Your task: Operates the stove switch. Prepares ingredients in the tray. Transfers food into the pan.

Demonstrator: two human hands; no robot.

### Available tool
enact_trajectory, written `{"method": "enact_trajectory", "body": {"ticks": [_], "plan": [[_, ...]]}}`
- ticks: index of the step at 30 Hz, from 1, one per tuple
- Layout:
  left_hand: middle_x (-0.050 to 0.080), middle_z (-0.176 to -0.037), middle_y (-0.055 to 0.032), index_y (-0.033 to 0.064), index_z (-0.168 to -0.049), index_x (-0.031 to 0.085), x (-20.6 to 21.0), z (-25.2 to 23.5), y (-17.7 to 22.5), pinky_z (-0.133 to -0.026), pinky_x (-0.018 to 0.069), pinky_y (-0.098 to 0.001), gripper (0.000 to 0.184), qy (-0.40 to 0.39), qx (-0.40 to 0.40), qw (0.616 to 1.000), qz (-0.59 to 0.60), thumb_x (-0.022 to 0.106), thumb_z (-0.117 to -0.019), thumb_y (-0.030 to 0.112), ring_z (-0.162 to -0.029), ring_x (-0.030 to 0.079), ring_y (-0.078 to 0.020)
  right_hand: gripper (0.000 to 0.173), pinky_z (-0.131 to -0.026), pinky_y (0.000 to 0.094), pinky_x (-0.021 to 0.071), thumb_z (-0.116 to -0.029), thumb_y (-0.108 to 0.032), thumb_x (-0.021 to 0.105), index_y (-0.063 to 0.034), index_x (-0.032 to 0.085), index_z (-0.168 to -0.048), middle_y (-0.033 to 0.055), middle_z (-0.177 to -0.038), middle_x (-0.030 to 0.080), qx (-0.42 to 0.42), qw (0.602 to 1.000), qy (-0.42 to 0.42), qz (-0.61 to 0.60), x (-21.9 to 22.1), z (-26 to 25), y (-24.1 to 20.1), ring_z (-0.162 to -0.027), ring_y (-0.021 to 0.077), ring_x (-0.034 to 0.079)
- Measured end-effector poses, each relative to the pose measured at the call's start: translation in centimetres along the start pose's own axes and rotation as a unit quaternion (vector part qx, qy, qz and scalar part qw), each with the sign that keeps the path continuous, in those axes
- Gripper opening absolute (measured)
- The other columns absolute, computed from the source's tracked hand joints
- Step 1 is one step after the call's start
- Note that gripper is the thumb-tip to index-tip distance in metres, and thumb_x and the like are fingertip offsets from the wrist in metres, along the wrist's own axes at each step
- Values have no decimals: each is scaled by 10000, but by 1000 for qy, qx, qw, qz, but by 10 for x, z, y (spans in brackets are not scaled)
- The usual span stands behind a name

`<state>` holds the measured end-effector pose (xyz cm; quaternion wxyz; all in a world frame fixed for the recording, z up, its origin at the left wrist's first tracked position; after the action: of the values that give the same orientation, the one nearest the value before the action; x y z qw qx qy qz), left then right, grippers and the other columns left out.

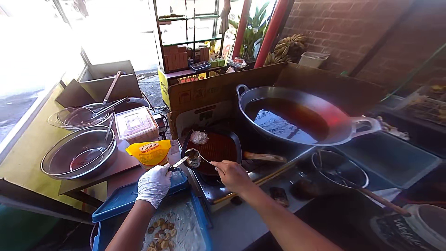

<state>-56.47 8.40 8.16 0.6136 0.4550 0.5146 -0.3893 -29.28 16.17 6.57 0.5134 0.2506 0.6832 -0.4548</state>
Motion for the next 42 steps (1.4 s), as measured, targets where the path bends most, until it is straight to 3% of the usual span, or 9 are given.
{"method": "enact_trajectory", "body": {"ticks": [6, 10, 18, 26, 31, 38, 42], "plan": [[730, -1118, -43, 303, -1359, 673, -6, 6, 11, -865, 581, -495, 356, 24, 3, 999, -22, 540, -1043, 399, -1022, 715, -247, 350, -866, 409, 583, -1077, -262, 493, -279, 687, -1368, 22, -1027, 717, 14, 999, 15, -40, 13, -1, 6, -965, 175, 693], [709, -1249, -32, 302, -1406, 636, -6, 5, 17, -972, 548, -498, 380, -57, -19, 998, -22, 517, -1054, 384, -1161, 677, -241, 360, -867, 403, 579, -1081, -261, 485, -286, 669, -1390, 22, -1033, 710, 13, 999, 5, -38, 12, -3, 4, -967, 182, 689], [717, -1203, -45, 275, -1362, 663, -13, 11, 25, -917, 570, -497, 355, -31, -38, 998, -39, 529, -1052, 383, -1101, 699, -255, 364, -884, 406, 576, -1084, -271, 477, -297, 658, -1398, 26, -1057, 711, 19, 999, -8, -32, 9, -10, 2, -998, 186, 690], [717, -1233, -31, 284, -1360, 668, -22, 9, 27, -967, 547, -510, 357, -44, -47, 998, -5, 518, -1053, 387, -1150, 682, -238, 361, -858, 416, 585, -1078, -264, 479, -276, 675, -1381, 32, -1034, 713, 22, 997, 39, -62, 10, -7, 6, -967, 190, 697], [723, -1227, -13, 305, -1319, 691, -25, 0, 37, -959, 546, -521, 334, -70, -22, 997, -25, 532, -1037, 386, -1145, 683, -230, 353, -915, 415, 571, -1079, -262, 486, -271, 681, -1374, 24, -1078, 729, 28, 995, 16, -93, 6, -7, 6, -1016, 179, 696], [737, -1169, -31, 264, -1204, 727, -33, 2, 40, -909, 558, -531, 288, -89, -54, 993, -63, 536, -1025, 384, -1099, 699, -250, 338, -837, 389, 590, -1073, -252, 512, -247, 697, -1356, 19, -984, 720, 12, 989, 88, -115, 0, -3, 12, -905, 163, 698], [746, -1124, -30, 264, -1154, 745, -56, 11, 42, -867, 563, -540, 287, -101, -79, 990, -63, 545, -1007, 409, -1056, 709, -245, 321, -824, 300, 593, -1060, -243, 537, -235, 718, -1324, -29, -949, 737, -4, 973, 114, -201, -7, 2, 14, -821, 68, 689]]}}
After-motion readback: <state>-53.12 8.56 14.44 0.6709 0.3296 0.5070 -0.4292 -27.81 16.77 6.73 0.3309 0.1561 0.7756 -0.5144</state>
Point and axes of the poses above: each hand's wrist, its own z-axis away from the middle knuckle, its own x-axis out of the palm, y = z × x, the point moved 1 cm from there along -z, towards the middle knuckle
